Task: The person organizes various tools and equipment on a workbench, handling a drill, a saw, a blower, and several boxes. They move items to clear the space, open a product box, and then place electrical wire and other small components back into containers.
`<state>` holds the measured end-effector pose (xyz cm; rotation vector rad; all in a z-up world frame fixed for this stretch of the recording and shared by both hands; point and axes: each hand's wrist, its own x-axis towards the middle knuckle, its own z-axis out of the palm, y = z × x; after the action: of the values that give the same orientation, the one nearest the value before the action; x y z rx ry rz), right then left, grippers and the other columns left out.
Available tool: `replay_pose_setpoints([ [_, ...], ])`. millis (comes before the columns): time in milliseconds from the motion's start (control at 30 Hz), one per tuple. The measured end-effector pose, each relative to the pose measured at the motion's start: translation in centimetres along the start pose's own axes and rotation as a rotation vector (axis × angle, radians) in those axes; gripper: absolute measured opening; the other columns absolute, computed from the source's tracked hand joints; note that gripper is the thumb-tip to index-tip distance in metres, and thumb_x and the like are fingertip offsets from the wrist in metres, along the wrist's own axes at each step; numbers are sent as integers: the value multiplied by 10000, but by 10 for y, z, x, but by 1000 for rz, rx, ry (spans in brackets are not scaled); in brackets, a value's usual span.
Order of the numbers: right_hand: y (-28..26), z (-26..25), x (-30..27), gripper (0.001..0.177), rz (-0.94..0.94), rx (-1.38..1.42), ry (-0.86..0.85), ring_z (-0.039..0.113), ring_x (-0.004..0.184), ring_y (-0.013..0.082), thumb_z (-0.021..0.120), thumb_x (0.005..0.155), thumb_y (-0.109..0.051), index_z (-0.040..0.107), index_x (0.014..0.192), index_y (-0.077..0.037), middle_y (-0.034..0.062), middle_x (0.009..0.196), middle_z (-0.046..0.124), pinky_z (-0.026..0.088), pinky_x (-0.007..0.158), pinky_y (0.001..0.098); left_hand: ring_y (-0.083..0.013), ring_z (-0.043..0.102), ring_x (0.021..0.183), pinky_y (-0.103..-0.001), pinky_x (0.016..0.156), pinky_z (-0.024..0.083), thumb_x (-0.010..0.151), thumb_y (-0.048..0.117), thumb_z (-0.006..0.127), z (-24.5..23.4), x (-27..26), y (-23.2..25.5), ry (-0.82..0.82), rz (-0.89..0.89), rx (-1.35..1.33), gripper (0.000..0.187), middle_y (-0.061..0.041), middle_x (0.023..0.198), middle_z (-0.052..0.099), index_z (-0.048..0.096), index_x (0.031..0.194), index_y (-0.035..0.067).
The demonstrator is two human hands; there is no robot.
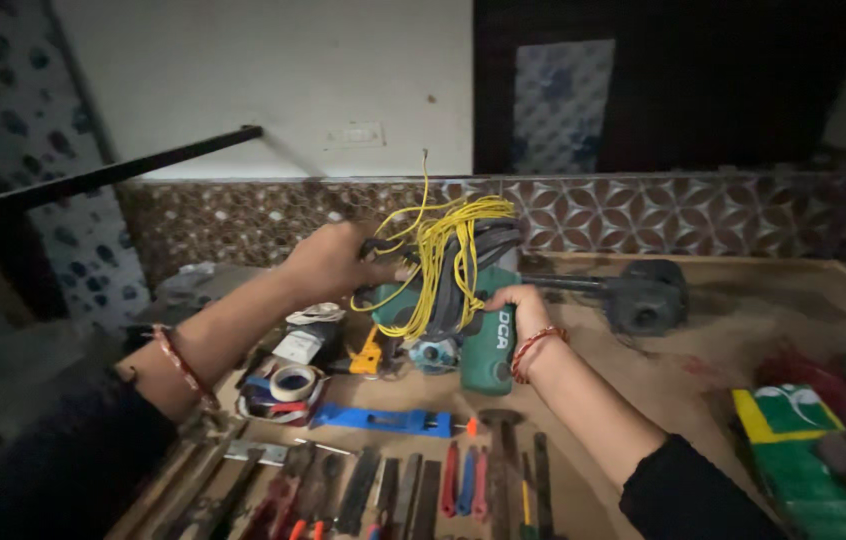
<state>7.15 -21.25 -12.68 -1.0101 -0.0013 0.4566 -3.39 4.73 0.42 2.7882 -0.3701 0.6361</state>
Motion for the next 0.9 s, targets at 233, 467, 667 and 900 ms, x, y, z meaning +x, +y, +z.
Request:
replay_pose_setpoints([
  [233, 26, 35, 8, 179, 19, -80, -131, 666, 565, 274, 638, 637, -173, 654, 779, -65, 94, 691, 680, 590, 582, 435, -356, 741, 894, -472, 814, 567, 765, 538, 794, -34, -61, 0, -48, -107, 93, 660, -197, 958, 764, 672, 1287, 153],
  [467, 51, 82, -26, 211, 146, -89, -211, 650, 541, 292, 597, 601, -198, 638, 773, -82, 100, 643, 638, 609, 575, 529, -340, 755, 754, -445, 745, 579, 832, 532, 765, -73, -119, 20, -107, -366, 198, 568, -196, 917, 777, 686, 1117, 46],
  [667, 93, 121, -36, 216, 175, -95, -303, 662, 562, 298, 612, 626, -173, 647, 810, -64, 108, 684, 675, 592, 580, 456, -396, 695, 949, -514, 800, 540, 794, 600, 774, -90, -171, 5, -55, -291, 384, 625, -202, 957, 727, 681, 1099, 62],
  [900, 139, 171, -46, 224, 252, -132, -391, 646, 544, 281, 601, 625, -179, 660, 815, -77, 96, 678, 661, 582, 552, 447, -391, 699, 958, -518, 820, 543, 793, 621, 739, -114, -225, -28, -102, -388, 440, 631, -175, 958, 733, 668, 1105, 77],
])
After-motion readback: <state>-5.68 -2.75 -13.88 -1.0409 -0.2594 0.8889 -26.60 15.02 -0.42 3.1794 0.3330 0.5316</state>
